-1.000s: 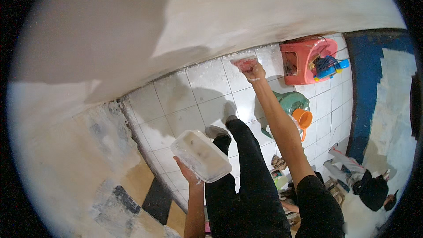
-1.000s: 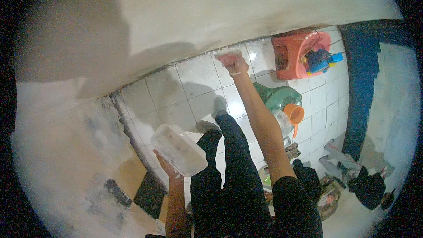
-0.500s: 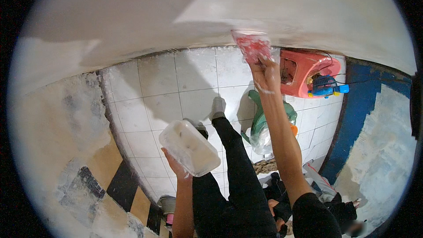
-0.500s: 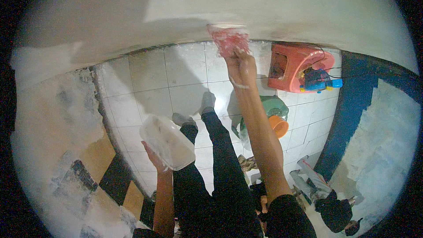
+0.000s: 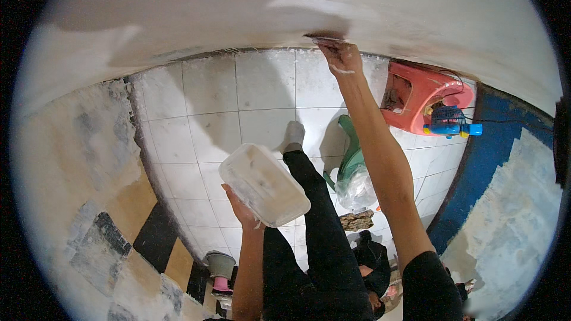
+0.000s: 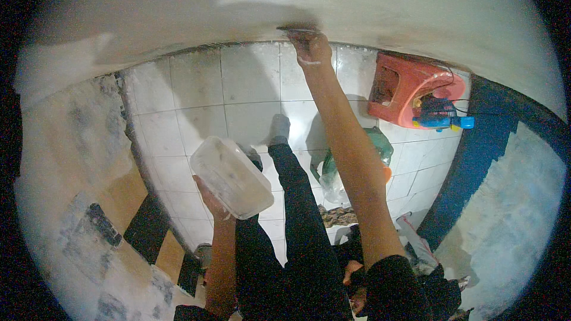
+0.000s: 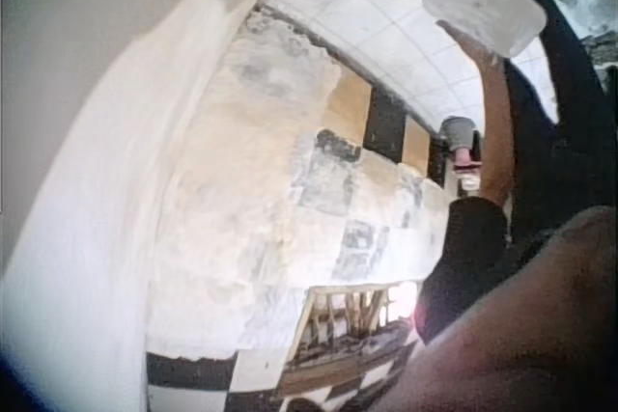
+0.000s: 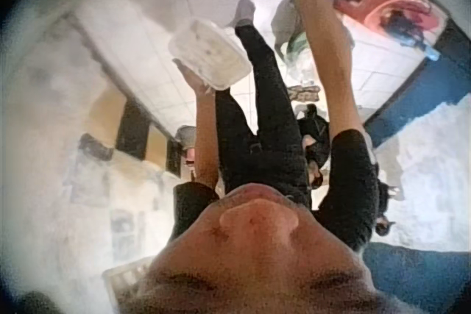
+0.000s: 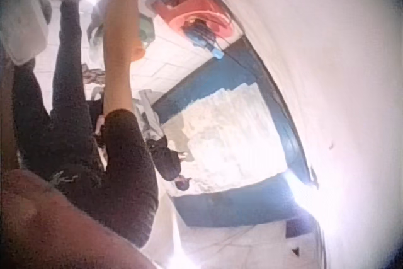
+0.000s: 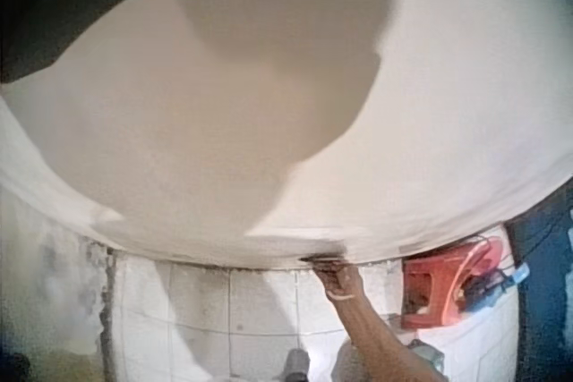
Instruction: The person applies wall putty to the corner and ceiling of a room using a plastic scraper and a container of putty.
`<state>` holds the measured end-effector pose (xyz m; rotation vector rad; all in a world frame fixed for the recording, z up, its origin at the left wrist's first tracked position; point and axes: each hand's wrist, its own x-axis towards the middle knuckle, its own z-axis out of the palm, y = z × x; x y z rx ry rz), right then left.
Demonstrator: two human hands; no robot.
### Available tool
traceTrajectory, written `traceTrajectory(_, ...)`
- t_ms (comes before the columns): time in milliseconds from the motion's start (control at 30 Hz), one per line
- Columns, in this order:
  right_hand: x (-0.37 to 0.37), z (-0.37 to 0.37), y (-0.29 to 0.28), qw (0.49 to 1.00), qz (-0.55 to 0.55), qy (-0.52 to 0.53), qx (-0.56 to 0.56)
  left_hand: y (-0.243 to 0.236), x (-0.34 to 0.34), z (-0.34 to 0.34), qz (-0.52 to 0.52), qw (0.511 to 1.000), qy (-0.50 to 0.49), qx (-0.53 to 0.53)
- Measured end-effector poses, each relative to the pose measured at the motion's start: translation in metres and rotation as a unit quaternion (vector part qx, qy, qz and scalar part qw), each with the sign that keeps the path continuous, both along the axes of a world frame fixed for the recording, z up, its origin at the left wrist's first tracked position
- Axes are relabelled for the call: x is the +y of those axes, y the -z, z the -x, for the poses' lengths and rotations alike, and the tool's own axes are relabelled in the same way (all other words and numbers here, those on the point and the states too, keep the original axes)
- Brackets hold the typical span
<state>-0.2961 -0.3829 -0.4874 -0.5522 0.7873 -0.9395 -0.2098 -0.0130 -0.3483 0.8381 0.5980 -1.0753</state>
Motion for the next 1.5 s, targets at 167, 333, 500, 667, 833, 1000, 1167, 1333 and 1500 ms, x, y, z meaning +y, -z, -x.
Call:
traceTrajectory(167, 0.086, -0.01, -0.088, 0.989, -0.105, 0.065, -0.081, 0.003, 0.015, 0.001, 0.005, 1.0, -0.028, -0.005)
traceTrajectory(333, 0.075, 0.006, -0.022, 0.992, -0.122, 0.019, 0.014, -0.005, 0.005, 0.01, -0.034, 0.999, -0.018, -0.033)
traceTrajectory(500, 0.025, -0.007, 0.069, 0.985, -0.05, -0.021, -0.165, 0.003, 0.012, 0.011, -0.031, 0.998, -0.018, -0.05)
traceTrajectory(667, 0.031, -0.024, 0.035, 0.977, -0.122, 0.026, -0.171, 0.007, 0.033, 0.003, -0.035, 0.999, -0.037, -0.018)
traceTrajectory(833, 0.071, -0.005, -0.062, 0.967, -0.2, 0.098, -0.123, -0.003, 0.023, 0.008, -0.083, 0.996, -0.013, -0.023)
traceTrajectory(1000, 0.074, 0.052, -0.004, 0.998, 0.008, -0.054, -0.026, -0.004, 0.016, 0.008, -0.065, 0.998, -0.014, -0.021)
traceTrajectory(1167, -0.012, 0.087, 0.047, 0.985, 0.132, -0.093, -0.062, -0.004, -0.001, 0.011, -0.098, 0.995, 0.005, -0.025)
traceTrajectory(1333, -0.003, 0.062, -0.033, 0.996, 0.053, -0.035, 0.063, 0.003, 0.014, 0.012, -0.094, 0.995, 0.0, -0.044)
traceTrajectory(1500, 0.078, 0.061, -0.115, 0.985, -0.117, 0.107, -0.074, 0.003, 0.022, 0.015, -0.084, 0.996, -0.017, -0.021)
